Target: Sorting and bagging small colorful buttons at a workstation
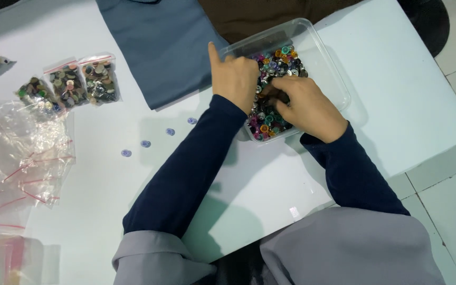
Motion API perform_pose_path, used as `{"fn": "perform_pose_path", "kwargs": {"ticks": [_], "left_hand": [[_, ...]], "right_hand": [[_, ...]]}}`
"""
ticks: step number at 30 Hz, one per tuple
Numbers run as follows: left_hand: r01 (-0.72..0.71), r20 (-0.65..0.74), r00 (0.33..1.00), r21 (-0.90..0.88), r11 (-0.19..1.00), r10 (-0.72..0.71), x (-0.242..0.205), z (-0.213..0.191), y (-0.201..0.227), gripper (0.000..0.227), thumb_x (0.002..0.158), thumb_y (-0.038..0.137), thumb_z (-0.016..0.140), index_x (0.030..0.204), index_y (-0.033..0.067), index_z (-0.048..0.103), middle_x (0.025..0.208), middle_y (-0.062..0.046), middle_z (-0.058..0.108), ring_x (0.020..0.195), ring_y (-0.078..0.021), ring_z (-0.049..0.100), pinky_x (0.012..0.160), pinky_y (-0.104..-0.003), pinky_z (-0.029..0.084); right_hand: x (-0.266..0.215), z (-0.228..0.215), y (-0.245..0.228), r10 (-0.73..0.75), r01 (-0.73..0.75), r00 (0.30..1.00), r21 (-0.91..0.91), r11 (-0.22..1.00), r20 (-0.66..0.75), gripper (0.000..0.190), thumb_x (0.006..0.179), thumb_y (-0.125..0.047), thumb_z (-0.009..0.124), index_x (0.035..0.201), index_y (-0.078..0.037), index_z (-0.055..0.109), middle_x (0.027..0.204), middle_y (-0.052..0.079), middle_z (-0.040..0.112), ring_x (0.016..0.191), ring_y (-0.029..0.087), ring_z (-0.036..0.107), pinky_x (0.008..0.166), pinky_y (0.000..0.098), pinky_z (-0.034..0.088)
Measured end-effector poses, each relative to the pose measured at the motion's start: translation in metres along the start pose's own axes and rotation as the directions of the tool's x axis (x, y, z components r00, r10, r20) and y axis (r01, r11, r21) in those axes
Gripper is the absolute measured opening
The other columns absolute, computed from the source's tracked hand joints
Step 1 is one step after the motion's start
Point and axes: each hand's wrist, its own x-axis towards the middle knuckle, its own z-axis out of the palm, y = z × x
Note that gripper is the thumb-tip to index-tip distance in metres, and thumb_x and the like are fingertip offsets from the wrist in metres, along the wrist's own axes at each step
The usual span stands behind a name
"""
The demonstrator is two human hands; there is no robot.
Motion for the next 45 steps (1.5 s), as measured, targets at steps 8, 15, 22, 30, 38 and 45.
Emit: {"fn": "perform_pose_path", "kwargs": {"ticks": [8, 15, 22, 30, 38, 45], "left_hand": [[-0.069, -0.273, 0.961, -0.112, 0.991, 0.036, -0.006, 0.004, -0.018, 0.021, 0.072, 0.006, 0.074, 0.083, 0.0244, 0.073, 0.084, -0.002, 0.066, 0.082, -0.0281, 0.066, 0.107, -0.06, 0.036], [-0.361, -0.426, 0.904, -0.732, 0.578, 0.026, -0.028, -0.038, -0.055, 0.018, 0.09, 0.002, 0.07, 0.108, 0.0046, 0.071, 0.108, -0.014, 0.064, 0.09, -0.0329, 0.069, 0.077, -0.043, 0.055], [-0.424, -0.505, 0.862, -0.678, 0.601, 0.039, -0.07, -0.05, -0.07, 0.031, 0.093, 0.006, 0.077, 0.118, 0.0093, 0.059, 0.108, -0.004, 0.074, 0.087, -0.024, 0.071, 0.089, -0.042, 0.05], [-0.201, -0.534, 0.844, -0.241, 0.949, 0.043, -0.155, -0.004, -0.122, 0.021, 0.096, 0.03, 0.077, 0.105, 0.0134, 0.068, 0.078, -0.001, 0.069, 0.077, -0.0201, 0.074, 0.087, -0.035, 0.056], [-0.029, -0.262, 0.965, -0.071, 0.997, 0.009, -0.216, 0.059, -0.132, 0.008, 0.09, 0.021, 0.072, 0.09, 0.0142, 0.067, 0.074, 0.001, 0.07, 0.067, -0.0179, 0.074, 0.079, -0.033, 0.058], [0.012, -0.388, 0.921, -0.044, 0.999, -0.028, -0.207, 0.081, -0.124, 0.031, 0.101, 0.047, 0.061, 0.094, 0.0168, 0.058, 0.074, 0.003, 0.065, 0.063, -0.0149, 0.073, 0.075, -0.03, 0.055]], "right_hand": [[0.0, 0.006, 0.01, 0.018, -0.014, 0.984, 0.023, 1.0, -0.175, 0.026, 0.096, 0.003, 0.05, 0.113, 0.0, 0.069, 0.112, 0.014, 0.074, 0.101, 0.03, 0.069, 0.093, 0.0397, 0.051], [-0.002, -0.003, -0.003, 0.163, -0.123, 0.964, 0.193, 0.973, -0.21, 0.022, 0.094, -0.001, 0.059, 0.113, -0.004, 0.07, 0.115, 0.01, 0.072, 0.088, 0.024, 0.074, 0.079, 0.0306, 0.06], [-0.005, -0.011, -0.024, 0.112, -0.001, 0.943, 0.333, 0.943, -0.313, 0.025, 0.103, 0.009, 0.05, 0.126, 0.005, 0.057, 0.114, 0.018, 0.066, 0.1, 0.026, 0.068, 0.094, 0.034, 0.06], [-0.01, -0.003, -0.068, -0.134, 0.297, 0.872, 0.291, 0.909, -0.471, 0.014, 0.106, 0.006, 0.058, 0.118, 0.01, 0.064, 0.104, 0.029, 0.067, 0.093, 0.042, 0.069, 0.084, 0.0483, 0.058], [-0.004, 0.082, -0.129, -0.213, 0.316, 0.92, 0.3, 0.9, -0.329, 0.013, 0.091, -0.005, 0.074, 0.103, -0.008, 0.077, 0.095, 0.011, 0.073, 0.085, 0.029, 0.073, 0.077, 0.0379, 0.058], [0.024, 0.142, -0.094, -0.393, 0.344, 0.864, -0.204, 0.917, -0.313, 0.014, 0.088, -0.011, 0.073, 0.101, -0.011, 0.076, 0.099, 0.006, 0.064, 0.093, 0.028, 0.066, 0.078, 0.0392, 0.052]]}}
